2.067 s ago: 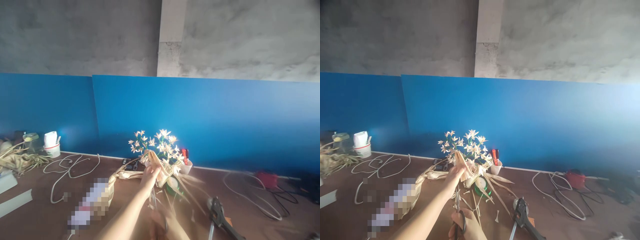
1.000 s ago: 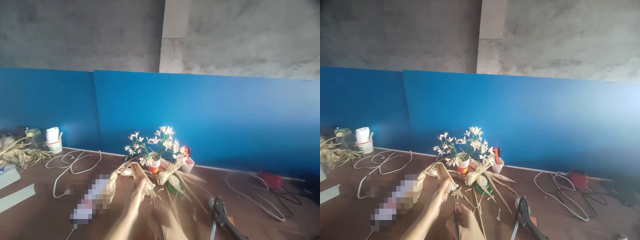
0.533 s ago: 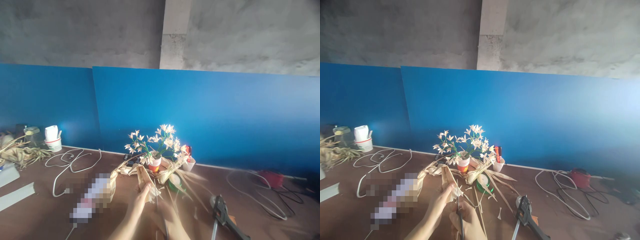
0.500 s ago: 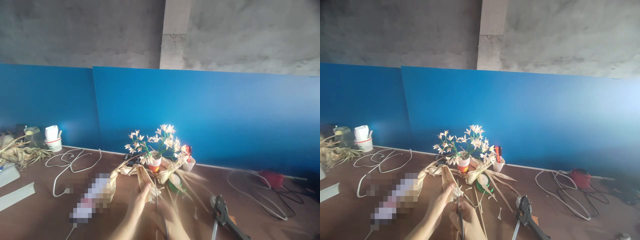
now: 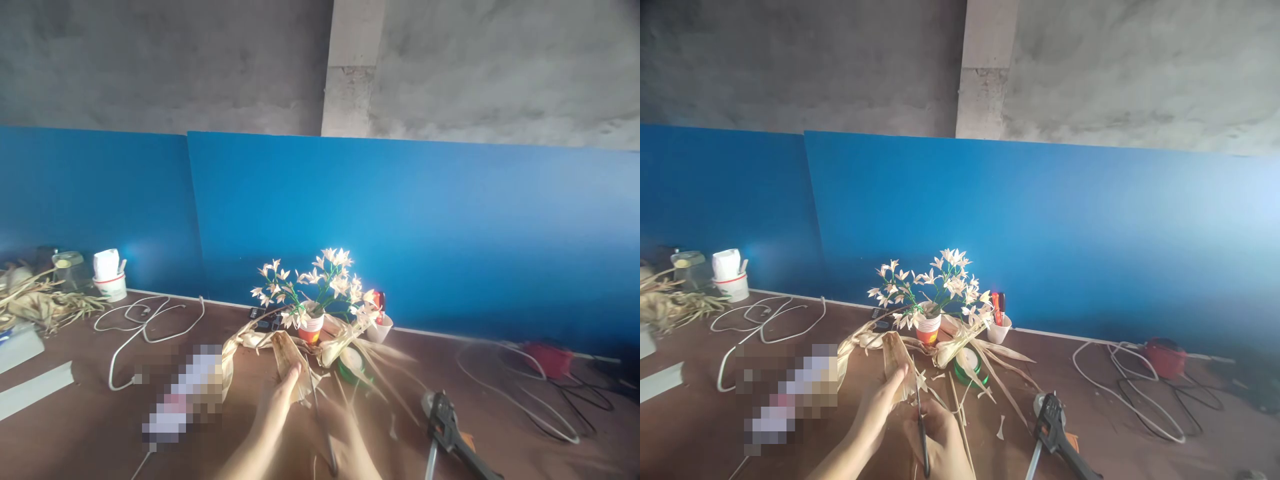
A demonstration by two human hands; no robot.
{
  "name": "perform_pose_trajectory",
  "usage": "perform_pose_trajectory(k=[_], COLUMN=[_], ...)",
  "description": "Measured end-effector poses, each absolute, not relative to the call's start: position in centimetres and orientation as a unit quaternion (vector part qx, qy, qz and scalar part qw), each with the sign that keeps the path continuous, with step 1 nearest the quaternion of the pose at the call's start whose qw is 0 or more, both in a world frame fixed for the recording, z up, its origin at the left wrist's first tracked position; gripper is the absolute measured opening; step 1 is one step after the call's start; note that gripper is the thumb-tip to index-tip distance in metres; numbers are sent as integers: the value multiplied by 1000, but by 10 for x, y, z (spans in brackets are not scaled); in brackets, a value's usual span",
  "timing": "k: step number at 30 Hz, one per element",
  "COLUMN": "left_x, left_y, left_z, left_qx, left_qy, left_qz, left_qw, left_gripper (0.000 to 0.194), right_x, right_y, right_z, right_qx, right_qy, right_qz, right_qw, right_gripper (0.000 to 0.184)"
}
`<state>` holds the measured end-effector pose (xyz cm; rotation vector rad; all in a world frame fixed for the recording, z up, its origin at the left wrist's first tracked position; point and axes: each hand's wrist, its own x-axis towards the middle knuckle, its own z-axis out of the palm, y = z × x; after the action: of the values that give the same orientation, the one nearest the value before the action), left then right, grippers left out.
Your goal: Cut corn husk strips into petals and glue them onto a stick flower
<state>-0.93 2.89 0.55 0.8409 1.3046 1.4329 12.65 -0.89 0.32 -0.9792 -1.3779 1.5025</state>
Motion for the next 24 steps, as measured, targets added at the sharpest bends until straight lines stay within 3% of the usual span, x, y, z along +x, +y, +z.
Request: perform_pose_trajectory(k=[13, 18, 24], left_x=[-19, -24, -25], left_y=[37, 44, 47], left_z=[2, -9, -9], left_qx=[368, 387, 380], left_qy=[463, 476, 498], left_qz=[558, 579, 582], left_qw=[582, 537, 518], left_gripper=[41, 43, 50], right_x=[125, 131, 139], right_y=[-1, 2, 4], right_z=[3, 2, 4], right_qx=[-402, -420, -423], right_qy=[-536, -528, -543], right_qz=[610, 625, 624], right_qw=[423, 394, 370], right_gripper=[41, 30, 32])
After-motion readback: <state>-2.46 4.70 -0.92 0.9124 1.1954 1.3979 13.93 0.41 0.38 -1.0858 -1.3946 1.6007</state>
